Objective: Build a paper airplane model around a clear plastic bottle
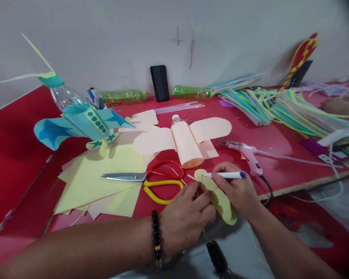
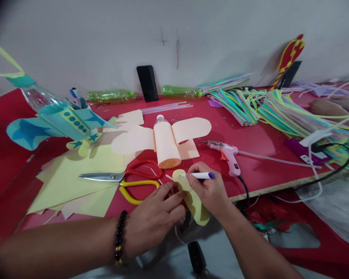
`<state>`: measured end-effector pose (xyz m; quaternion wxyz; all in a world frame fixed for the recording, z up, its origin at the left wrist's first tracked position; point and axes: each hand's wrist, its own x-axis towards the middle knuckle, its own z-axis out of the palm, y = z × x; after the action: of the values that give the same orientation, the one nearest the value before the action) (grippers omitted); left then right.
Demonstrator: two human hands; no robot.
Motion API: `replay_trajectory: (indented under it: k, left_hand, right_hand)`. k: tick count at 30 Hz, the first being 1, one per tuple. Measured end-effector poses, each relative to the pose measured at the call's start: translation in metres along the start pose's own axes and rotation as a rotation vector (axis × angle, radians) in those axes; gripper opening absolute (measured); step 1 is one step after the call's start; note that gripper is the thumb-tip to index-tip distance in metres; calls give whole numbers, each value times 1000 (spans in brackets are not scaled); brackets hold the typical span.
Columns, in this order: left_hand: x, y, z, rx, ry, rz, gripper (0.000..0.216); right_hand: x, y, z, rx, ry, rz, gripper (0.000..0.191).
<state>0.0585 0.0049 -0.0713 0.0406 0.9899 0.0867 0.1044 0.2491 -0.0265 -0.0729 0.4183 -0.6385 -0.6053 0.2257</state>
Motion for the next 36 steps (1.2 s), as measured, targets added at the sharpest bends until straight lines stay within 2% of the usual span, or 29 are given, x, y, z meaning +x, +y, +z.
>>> replay_trajectory:
  k: [19,31,36]
  left_hand:
    - [0,0,-1,7,-6,-4,17]
    - [0,0,-2,13,-21,3,19]
    - [1,0,-3,8,-16,2,18]
  right_hand:
    - [2,-4,0,-28,-21,-9,14]
    - [-3,3,0,-21,50,28,13]
    - [-1,-1,-1,12,-5,5,14]
